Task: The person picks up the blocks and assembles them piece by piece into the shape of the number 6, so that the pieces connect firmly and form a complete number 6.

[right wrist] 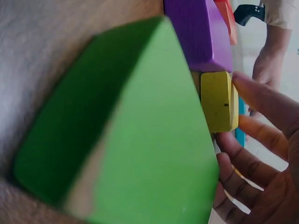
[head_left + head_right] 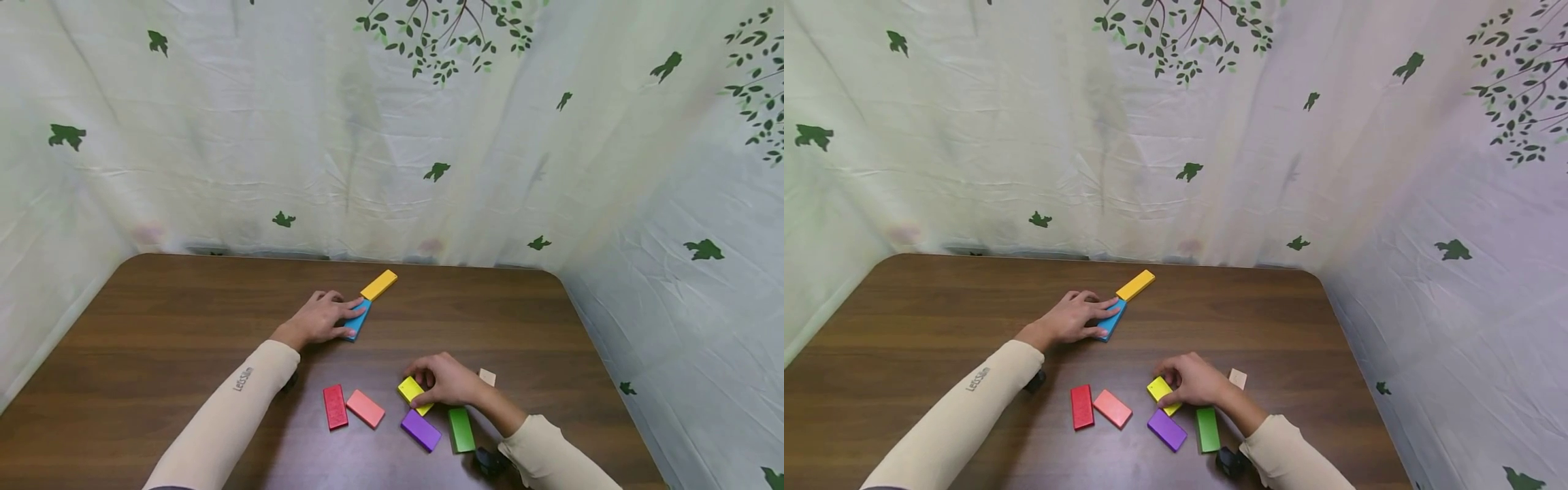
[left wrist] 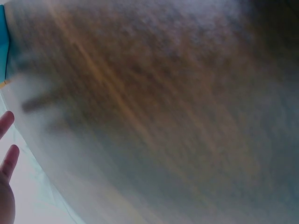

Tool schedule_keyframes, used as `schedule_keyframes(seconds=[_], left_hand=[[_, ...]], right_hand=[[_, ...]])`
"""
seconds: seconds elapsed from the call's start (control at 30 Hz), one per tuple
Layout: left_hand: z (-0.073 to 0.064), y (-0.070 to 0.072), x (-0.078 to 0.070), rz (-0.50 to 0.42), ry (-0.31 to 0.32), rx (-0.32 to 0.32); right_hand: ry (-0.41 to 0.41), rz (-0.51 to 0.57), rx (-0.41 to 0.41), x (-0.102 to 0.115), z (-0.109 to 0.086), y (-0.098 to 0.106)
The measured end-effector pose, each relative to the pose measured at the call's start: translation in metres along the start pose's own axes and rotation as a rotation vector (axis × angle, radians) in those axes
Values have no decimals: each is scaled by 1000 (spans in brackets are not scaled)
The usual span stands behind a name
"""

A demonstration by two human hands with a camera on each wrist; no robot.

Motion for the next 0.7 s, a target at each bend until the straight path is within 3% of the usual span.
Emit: schedule_keyframes(seconds=[0.7], left_hand=[[1,2,-3,-13,21,19]], right_hand=[[-27,-49,-67,3,-3,-1]])
Point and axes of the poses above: each hand's wrist, its own z-axis towards the middle knuckle, its own y-axis out of the back of the hand, x = y × z, the point moved 3 cm from there along z, towards the middle knuckle, and after that the axes turned 10 degrees about -y, right-handed, at the moved point
